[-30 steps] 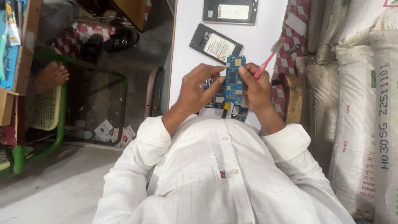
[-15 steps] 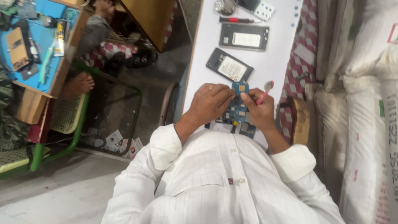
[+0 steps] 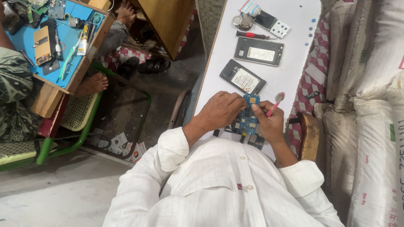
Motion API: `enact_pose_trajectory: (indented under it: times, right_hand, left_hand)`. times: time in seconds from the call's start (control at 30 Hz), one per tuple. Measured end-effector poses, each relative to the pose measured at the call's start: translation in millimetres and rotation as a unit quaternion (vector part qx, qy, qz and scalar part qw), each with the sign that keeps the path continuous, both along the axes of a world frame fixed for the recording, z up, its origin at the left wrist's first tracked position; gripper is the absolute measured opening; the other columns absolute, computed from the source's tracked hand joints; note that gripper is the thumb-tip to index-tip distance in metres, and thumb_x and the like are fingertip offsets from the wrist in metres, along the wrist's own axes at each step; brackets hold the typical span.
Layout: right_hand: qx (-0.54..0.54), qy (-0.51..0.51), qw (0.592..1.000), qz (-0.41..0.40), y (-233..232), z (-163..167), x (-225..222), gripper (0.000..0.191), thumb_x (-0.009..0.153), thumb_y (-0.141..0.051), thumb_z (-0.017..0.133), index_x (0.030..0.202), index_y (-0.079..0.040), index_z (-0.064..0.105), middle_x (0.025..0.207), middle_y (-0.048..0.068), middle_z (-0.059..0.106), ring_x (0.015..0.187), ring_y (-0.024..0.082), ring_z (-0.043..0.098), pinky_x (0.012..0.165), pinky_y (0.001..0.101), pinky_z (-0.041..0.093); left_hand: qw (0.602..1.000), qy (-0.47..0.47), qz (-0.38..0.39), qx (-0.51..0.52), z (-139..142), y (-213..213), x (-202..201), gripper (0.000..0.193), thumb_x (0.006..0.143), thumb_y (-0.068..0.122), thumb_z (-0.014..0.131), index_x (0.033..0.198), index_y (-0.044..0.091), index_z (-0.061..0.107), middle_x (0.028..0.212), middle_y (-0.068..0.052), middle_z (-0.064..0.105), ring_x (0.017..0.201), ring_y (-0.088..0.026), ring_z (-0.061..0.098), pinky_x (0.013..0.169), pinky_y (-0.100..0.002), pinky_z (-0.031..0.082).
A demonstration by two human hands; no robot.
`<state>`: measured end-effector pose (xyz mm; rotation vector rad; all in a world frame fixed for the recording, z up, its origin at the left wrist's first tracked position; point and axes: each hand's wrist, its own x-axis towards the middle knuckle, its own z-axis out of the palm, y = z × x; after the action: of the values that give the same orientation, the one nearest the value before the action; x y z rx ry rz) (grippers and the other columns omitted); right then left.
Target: The person sits at a workbench and cleans a blue circuit board, holding the board in one hand and scrubbing it with a toothbrush, turning the board to brush different sides and areas. Disassembled phone parts and other boards lie on the bench around them.
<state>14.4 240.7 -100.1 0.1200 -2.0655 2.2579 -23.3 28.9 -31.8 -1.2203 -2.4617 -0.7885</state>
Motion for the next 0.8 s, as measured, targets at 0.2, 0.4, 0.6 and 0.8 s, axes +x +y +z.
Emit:
enact_pose_trajectory:
  times: [0.2, 0.4, 0.6, 0.8]
  right_hand:
    - [-0.003, -0.012, 1.0, -0.001, -1, 0, 0, 0.018, 0.103, -0.016, 0.068, 0.099, 0.002, 0.069, 0.075, -0.005, 0.061, 0.065, 0.0, 0.045, 0.056, 0.0189, 0.033]
    - [-0.004, -0.001, 1.0, -0.014, 0, 0, 2, 0.019, 0.103, -0.018, 0.068, 0.099, 0.001, 0.068, 0.075, -0.005, 0.06, 0.065, 0.0, 0.045, 0.056, 0.0185, 0.034]
    - [0.001, 0.01, 1.0, -0.025, -2, 0, 1, 0.021, 0.103, -0.019, 0.068, 0.098, 0.001, 0.067, 0.074, -0.005, 0.059, 0.065, 0.0, 0.045, 0.056, 0.0187, 0.033]
    - [0.088, 0.072, 0.992, -0.048, -6, 5, 2, 0.021, 0.102, -0.018, 0.069, 0.098, 0.002, 0.068, 0.073, -0.003, 0.062, 0.066, 0.001, 0.049, 0.058, 0.0196, 0.039]
  left_hand:
    - [1.0, -0.023, -0.001, 0.011, -2, 1, 2, 0.012, 0.099, 0.014, 0.066, 0.108, 0.008, 0.065, 0.101, -0.003, 0.064, 0.091, -0.021, 0.066, 0.089, -0.039, 0.053]
    - [0.973, -0.167, 0.04, 0.152, 1, 9, 10, 0.014, 0.096, 0.017, 0.072, 0.106, 0.009, 0.068, 0.1, -0.004, 0.069, 0.086, -0.021, 0.074, 0.073, -0.033, 0.062]
    - [0.989, -0.082, 0.053, 0.109, 2, 9, 9, 0.015, 0.093, 0.014, 0.074, 0.106, 0.008, 0.07, 0.1, -0.007, 0.071, 0.082, -0.024, 0.073, 0.07, -0.035, 0.061]
    - [0.976, -0.146, 0.074, 0.146, -3, 12, 8, 0.017, 0.092, 0.017, 0.074, 0.105, 0.008, 0.069, 0.097, -0.006, 0.07, 0.084, -0.023, 0.075, 0.071, -0.034, 0.062]
